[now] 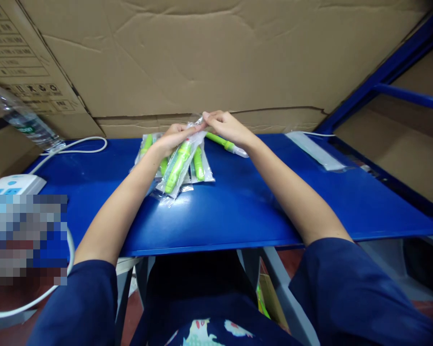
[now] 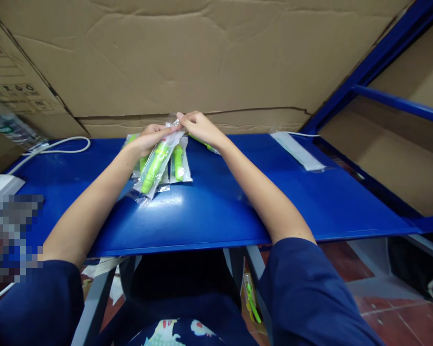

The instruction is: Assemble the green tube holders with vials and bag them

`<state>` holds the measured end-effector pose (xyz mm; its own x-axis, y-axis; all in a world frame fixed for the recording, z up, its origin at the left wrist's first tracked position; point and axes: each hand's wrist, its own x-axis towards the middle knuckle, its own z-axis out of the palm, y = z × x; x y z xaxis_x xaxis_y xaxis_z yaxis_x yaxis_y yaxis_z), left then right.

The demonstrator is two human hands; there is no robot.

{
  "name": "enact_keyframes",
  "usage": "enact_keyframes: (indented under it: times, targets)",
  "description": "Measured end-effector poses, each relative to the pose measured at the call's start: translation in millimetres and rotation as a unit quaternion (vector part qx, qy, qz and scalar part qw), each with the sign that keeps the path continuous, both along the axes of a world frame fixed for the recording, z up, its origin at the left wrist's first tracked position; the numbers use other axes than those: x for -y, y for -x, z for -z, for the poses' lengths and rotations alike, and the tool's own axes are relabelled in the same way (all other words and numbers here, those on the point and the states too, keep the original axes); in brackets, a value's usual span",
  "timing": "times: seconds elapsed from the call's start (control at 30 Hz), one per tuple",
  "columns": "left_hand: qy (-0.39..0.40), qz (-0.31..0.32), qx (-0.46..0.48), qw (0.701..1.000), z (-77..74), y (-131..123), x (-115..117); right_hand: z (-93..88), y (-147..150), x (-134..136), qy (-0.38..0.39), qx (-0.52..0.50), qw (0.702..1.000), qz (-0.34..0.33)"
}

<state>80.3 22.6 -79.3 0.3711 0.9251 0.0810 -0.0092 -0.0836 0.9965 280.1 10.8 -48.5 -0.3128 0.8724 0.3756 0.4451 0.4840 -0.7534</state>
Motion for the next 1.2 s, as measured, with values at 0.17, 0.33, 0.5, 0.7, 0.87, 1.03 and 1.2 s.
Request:
enact_keyframes:
  times: [0.17,0.33,0.5,0.7,0.87,1.03,1.2]
  targets:
    - [0.014,-0.018,-0.02,1.0,-2.0,-2,2,-3.9,-4,6,0.079,-0.035,0.996,0.0]
    - [0.01,-0.001,0.016,1.0,-5.3,-6,5,-7.5,-5,9,0.111,-0.07,0.991,0.007]
    - [-0.011,-0.049,0.037,0.998,-4.9,-9,0,-0.9,-1,5,0.12,-0.104,0.987,0.034]
    - [-0.006,-0.081,0.041,0.996,-0.3,-10,-5,12.3,0,-4,0.129,-0.188,0.973,0.039]
    - [0.011,-0.064,0.057,0.996,-1.4,-10,0,8.8,-4,-1,0.138,-0.179,0.974,0.0]
    - [0.008,-0.049,0.061,0.997,-1.3,-9,1,11.5,-6,-4,0.146,-0.22,0.965,0.001]
    - [0.01,-0.041,0.06,0.997,-0.7,-3,-2,18.4,-9,-13,0.148,-0.239,0.96,0.006]
